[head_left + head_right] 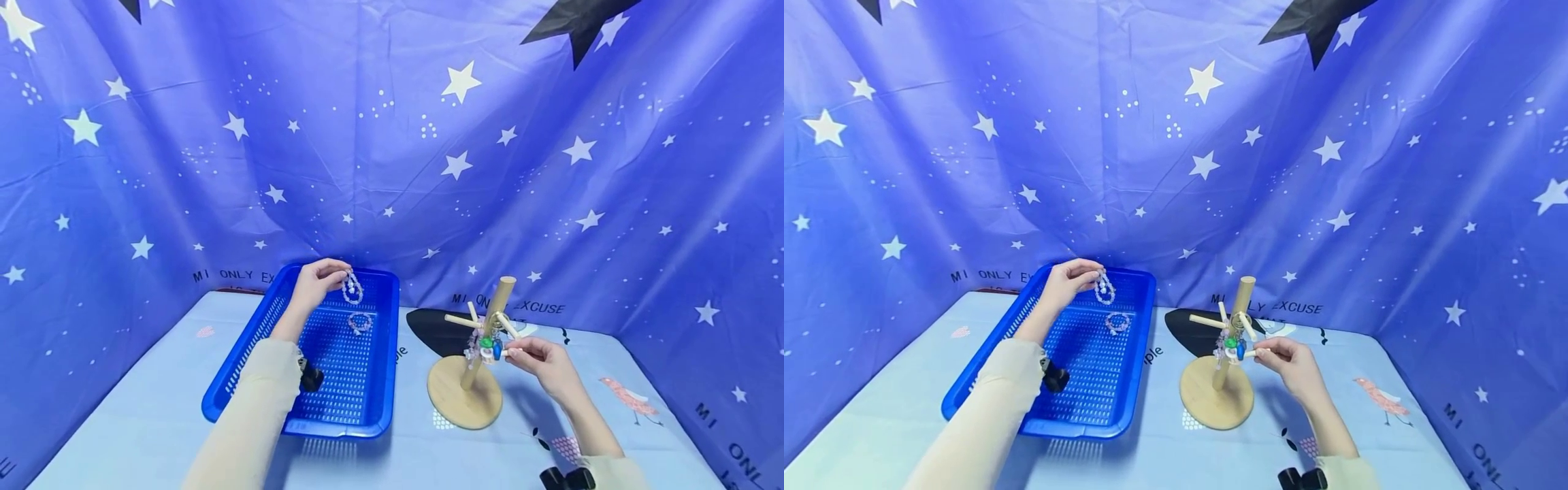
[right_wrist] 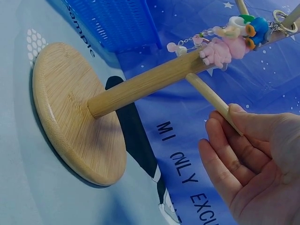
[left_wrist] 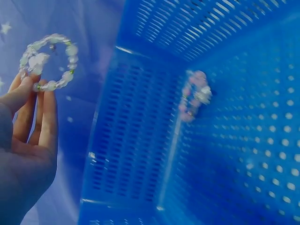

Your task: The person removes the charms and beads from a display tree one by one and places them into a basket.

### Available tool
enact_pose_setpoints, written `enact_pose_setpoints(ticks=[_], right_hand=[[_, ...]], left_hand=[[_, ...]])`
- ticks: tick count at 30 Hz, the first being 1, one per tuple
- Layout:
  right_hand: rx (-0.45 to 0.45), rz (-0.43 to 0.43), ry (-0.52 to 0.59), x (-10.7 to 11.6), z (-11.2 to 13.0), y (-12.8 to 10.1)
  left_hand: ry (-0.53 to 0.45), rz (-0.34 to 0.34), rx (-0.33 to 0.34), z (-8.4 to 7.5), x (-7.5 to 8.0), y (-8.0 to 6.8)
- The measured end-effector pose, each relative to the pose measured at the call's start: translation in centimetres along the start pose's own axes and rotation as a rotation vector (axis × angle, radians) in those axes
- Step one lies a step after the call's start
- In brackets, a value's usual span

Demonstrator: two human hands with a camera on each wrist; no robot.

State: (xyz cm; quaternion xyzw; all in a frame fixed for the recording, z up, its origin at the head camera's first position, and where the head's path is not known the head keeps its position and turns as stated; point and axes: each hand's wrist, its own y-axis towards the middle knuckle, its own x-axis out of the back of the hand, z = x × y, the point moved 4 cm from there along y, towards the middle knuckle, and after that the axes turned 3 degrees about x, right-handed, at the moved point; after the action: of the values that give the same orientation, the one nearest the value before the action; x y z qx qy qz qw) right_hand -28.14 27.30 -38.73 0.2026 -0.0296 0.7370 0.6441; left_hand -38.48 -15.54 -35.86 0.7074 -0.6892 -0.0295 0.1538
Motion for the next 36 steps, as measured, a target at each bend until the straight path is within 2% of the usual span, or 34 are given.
enact_pose_setpoints(ticks=[4, 8, 11, 16, 20, 23, 28, 32, 36], right_hand=[[-0.009, 0.007, -0.007, 0.2, -0.1, -0.2], [-0.010, -0.002, -0.010, 0.4, -0.1, -0.3], [-0.010, -0.002, -0.018, 0.4, 0.0, -0.2], [-0.017, 0.002, -0.024, 0.4, -0.1, -0.1], [-0.007, 0.000, -0.023, 0.3, 0.1, 0.0], [-0.006, -0.001, -0.017, 0.3, 0.1, 0.0], [-0.015, -0.010, 0.000, 0.2, 0.2, 0.0], [-0.016, -0.008, 0.002, 0.1, 0.1, 0.0], [-0.019, -0.005, 0.002, 0.0, 0.1, 0.1]], left_hand=[[0.031, 0.034, 0.023, 1.4, -0.3, 0.1], [0.048, 0.068, 0.074, 2.6, -0.4, 0.1], [0.059, 0.093, 0.111, 3.3, -0.3, 0.0], [0.054, 0.143, 0.136, 4.8, 0.2, 0.0], [0.080, 0.165, 0.194, 5.9, 0.3, 0.1], [0.113, 0.176, 0.265, 6.3, 0.2, 0.0], [0.161, 0.179, 0.337, 7.0, 0.1, -0.1], [0.193, 0.162, 0.369, 7.5, 0.1, -0.2], [0.232, 0.158, 0.369, 7.6, 0.3, -0.2]])
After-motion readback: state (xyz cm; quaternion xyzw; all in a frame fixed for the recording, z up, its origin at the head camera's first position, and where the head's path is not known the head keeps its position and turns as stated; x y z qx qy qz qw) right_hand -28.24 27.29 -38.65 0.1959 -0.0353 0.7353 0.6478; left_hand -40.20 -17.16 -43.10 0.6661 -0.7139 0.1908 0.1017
